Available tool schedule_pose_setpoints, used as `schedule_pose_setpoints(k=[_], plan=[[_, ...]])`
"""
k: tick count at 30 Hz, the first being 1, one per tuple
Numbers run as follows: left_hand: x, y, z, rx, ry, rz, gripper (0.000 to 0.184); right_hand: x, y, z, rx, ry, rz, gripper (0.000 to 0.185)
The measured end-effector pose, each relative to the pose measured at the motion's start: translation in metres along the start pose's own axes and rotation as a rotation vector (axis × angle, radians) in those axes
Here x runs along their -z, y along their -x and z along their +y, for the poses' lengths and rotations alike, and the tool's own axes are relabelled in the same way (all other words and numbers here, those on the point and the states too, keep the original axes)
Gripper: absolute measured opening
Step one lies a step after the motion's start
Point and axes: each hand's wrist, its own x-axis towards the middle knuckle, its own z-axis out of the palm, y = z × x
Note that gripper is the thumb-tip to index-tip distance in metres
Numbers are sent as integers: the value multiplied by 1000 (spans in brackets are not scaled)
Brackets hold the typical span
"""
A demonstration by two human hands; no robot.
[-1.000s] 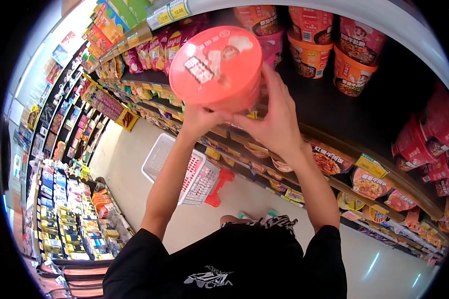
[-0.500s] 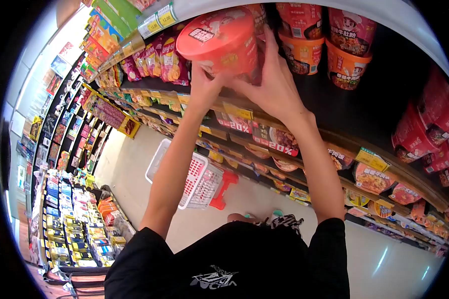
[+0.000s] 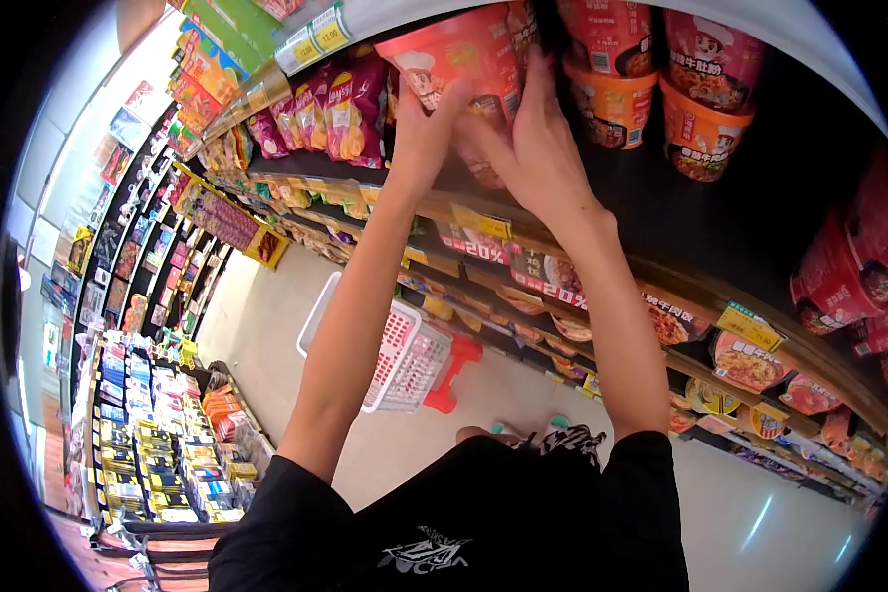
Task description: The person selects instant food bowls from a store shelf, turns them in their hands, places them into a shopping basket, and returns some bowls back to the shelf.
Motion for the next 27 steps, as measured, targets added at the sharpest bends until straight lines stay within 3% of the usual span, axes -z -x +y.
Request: schedule_pose_setpoints(k=[10,17,22,25,27], plan=[[-6,-10,-17,-57,-83,141,74,-16,5,9,60,201,50,74],[-8,-10,-36,-107,-180,242,73,-14,5,6,41,165,46,74],[-9,-7,-31,-115,-189,265,74,12,10,-13,-23,94,-125,99],[-10,-1,-22,-45,-189,218,64,54,27,-52,-20,57,-260,107],[-11,-2,-24,-44,-215,247,62,95,42,-76,-32,-6,-379,98]])
